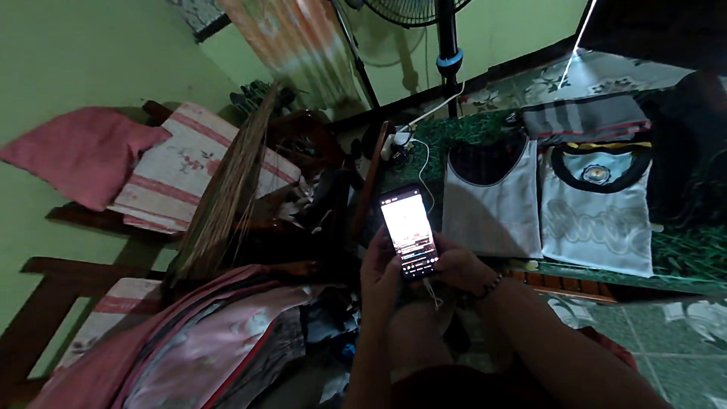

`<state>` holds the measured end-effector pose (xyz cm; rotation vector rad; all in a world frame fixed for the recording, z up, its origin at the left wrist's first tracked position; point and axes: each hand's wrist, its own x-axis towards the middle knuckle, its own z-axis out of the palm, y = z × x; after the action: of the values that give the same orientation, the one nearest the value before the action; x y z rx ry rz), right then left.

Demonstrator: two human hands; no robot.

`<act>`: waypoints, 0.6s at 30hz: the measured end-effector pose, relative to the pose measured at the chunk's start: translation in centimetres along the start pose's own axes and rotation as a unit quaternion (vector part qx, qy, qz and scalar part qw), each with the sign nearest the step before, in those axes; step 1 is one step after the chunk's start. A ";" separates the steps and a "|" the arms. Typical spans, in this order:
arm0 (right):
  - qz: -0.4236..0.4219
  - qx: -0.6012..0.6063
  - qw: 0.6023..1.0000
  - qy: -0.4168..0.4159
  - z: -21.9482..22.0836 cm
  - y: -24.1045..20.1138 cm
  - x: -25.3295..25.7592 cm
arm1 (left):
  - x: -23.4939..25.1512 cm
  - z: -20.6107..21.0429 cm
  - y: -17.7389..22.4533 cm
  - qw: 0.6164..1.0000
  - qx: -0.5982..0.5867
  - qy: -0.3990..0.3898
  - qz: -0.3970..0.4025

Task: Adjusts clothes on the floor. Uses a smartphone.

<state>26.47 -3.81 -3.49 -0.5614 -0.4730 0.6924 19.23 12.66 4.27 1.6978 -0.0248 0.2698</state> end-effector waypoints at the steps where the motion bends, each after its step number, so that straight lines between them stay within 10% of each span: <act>1: 0.000 -0.001 1.000 0.002 0.0 0.0 0.0 | 0.0 0.1 0.0 1.000 0.000 0.001 0.000; 18: 0.002 0.010 1.000 0.030 0.4 -0.1 -0.1 | -0.9 1.3 -0.4 1.000 -0.015 -0.003 -0.022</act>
<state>26.24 -3.82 -3.08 -0.5620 -0.4087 0.6829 18.66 11.32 3.51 1.6672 0.0046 0.2312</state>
